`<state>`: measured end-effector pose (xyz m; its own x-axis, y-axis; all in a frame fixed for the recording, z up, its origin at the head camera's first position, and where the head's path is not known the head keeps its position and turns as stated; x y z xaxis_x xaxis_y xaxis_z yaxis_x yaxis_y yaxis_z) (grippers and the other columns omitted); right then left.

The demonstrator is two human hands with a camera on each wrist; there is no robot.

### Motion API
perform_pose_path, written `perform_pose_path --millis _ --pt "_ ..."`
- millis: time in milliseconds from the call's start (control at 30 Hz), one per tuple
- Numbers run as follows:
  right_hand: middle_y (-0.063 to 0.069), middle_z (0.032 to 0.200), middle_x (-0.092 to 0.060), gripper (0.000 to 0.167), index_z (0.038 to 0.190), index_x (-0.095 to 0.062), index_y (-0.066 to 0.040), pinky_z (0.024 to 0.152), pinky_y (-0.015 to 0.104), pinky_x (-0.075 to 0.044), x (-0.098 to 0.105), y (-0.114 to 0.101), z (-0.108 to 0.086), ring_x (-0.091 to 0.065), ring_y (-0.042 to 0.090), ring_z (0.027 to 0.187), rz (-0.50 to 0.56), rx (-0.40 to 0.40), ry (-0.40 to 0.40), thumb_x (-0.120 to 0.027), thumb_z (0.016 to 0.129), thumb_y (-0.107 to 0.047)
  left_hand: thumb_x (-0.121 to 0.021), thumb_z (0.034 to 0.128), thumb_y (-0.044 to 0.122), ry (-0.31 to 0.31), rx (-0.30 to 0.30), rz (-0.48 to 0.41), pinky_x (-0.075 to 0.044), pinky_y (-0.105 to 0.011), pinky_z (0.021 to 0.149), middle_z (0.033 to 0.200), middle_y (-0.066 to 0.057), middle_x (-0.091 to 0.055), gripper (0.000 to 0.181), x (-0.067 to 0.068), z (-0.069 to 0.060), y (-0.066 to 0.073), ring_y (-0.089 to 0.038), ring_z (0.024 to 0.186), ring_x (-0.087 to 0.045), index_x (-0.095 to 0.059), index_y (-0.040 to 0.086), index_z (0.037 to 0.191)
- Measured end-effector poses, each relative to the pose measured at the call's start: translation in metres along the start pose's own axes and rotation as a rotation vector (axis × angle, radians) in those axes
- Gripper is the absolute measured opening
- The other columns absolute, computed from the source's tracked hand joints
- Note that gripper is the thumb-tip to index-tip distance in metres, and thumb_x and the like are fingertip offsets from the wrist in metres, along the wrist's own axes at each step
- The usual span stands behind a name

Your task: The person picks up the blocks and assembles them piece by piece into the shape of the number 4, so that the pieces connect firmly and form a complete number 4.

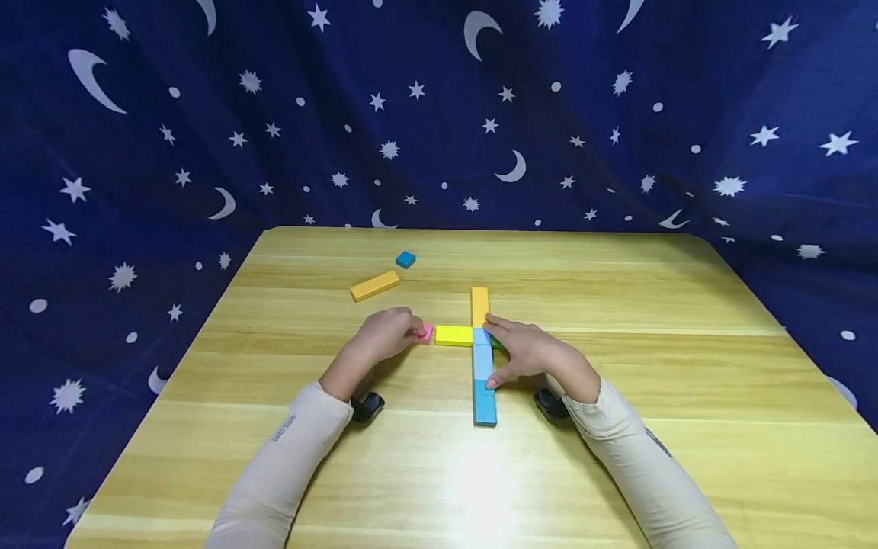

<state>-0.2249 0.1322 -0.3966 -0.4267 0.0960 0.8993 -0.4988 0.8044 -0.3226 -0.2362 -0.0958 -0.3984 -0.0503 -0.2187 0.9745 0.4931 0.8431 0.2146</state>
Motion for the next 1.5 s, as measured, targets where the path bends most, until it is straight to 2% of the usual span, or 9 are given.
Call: perform_pose_path --millis 133,267,467,633,767,1033,1133,1333,1500 --pt "0.013 0.153 -0.012 0.106 0.144 -0.021 -0.003 0.106 0.058 -0.019 0.000 0.001 0.003 -0.019 0.035 0.138 0.012 0.000 -0.003 -0.070 0.067 -0.057 -0.066 0.0832 0.015 0.038 -0.022 0.031 -0.044 -0.026 0.059 0.077 0.001 -0.060 0.008 0.000 0.003 -0.002 -0.011 0.070 -0.054 -0.068 0.017 0.076" --pt "0.016 0.151 -0.017 0.103 0.143 -0.025 -0.001 0.104 0.061 -0.019 0.004 0.003 0.004 -0.020 0.039 0.136 0.012 0.003 0.004 -0.069 0.068 -0.058 -0.066 0.0837 0.018 0.023 -0.038 0.065 -0.038 -0.024 0.055 0.072 0.002 -0.056 0.015 0.000 0.006 0.000 -0.010 0.065 -0.047 -0.063 0.016 0.069" --pt "0.022 0.140 -0.038 0.072 0.131 -0.045 0.001 0.103 0.059 -0.024 0.031 0.000 0.011 -0.029 0.043 0.130 -0.106 0.018 0.026 -0.062 0.081 -0.048 -0.065 0.0844 0.020 -0.041 -0.056 0.085 -0.032 -0.024 0.055 0.072 0.003 -0.054 0.015 0.003 0.011 0.008 -0.010 0.065 -0.042 -0.063 0.016 0.070" --pt "0.019 0.134 -0.047 0.053 0.130 -0.048 -0.002 0.103 0.053 -0.029 0.070 -0.021 0.045 -0.039 0.038 0.126 -0.206 0.036 0.079 -0.060 0.087 -0.031 -0.065 0.0843 0.022 -0.065 -0.041 0.092 -0.039 -0.026 0.058 0.077 0.002 -0.059 0.009 0.005 0.011 0.010 -0.011 0.069 -0.050 -0.068 0.016 0.077" --pt "0.014 0.132 -0.050 0.044 0.130 -0.049 -0.007 0.098 0.049 -0.038 0.085 -0.041 0.086 -0.047 0.032 0.120 -0.317 0.070 0.071 -0.058 0.089 -0.022 -0.065 0.0846 0.022 -0.077 -0.039 0.085 -0.043 -0.028 0.060 0.078 0.002 -0.060 0.010 0.006 0.011 0.011 -0.012 0.072 -0.053 -0.069 0.017 0.077" --pt "0.010 0.134 -0.049 0.043 0.132 -0.049 -0.012 0.093 0.046 -0.043 0.079 -0.064 0.151 -0.049 0.027 0.120 -0.441 0.140 0.079 -0.055 0.089 -0.017 -0.066 0.0839 0.022 -0.077 -0.036 0.059 -0.048 -0.030 0.064 0.081 0.002 -0.062 0.008 0.004 0.004 0.010 -0.013 0.076 -0.058 -0.072 0.018 0.082" --pt "0.009 0.135 -0.048 0.046 0.133 -0.047 -0.012 0.093 0.046 -0.043 0.075 -0.070 0.166 -0.050 0.027 0.119 -0.490 0.172 0.089 -0.057 0.088 -0.016 -0.066 0.0834 0.024 -0.055 -0.036 0.070 -0.049 -0.032 0.067 0.084 0.003 -0.064 0.009 0.005 0.002 0.009 -0.014 0.079 -0.060 -0.073 0.020 0.087" --pt "0.007 0.129 -0.051 0.044 0.130 -0.050 -0.016 0.090 0.044 -0.044 0.066 -0.080 0.192 -0.053 0.028 0.112 -0.532 0.256 0.117 -0.059 0.087 -0.018 -0.067 0.0830 0.024 -0.062 -0.029 0.055 -0.042 -0.030 0.059 0.073 0.003 -0.056 0.011 0.005 0.000 0.004 -0.012 0.066 -0.051 -0.069 0.017 0.075" --pt "0.005 0.112 -0.060 0.033 0.119 -0.058 -0.016 0.087 0.041 -0.046 0.058 -0.086 0.206 -0.057 0.025 0.101 -0.592 0.313 0.112 -0.060 0.086 -0.020 -0.067 0.0828 0.023 -0.068 -0.045 0.037 -0.043 -0.029 0.059 0.073 0.004 -0.059 0.010 0.005 0.002 0.000 -0.011 0.066 -0.053 -0.070 0.017 0.075"
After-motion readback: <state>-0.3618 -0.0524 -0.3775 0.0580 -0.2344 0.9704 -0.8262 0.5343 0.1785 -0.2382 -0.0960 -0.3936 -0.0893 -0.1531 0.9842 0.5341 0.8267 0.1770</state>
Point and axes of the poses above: each hand's wrist, its own z-axis towards the middle knuckle, its own x-axis out of the back of the hand, y = z × x, the point moved 3 cm from there along z, towards the middle knuckle
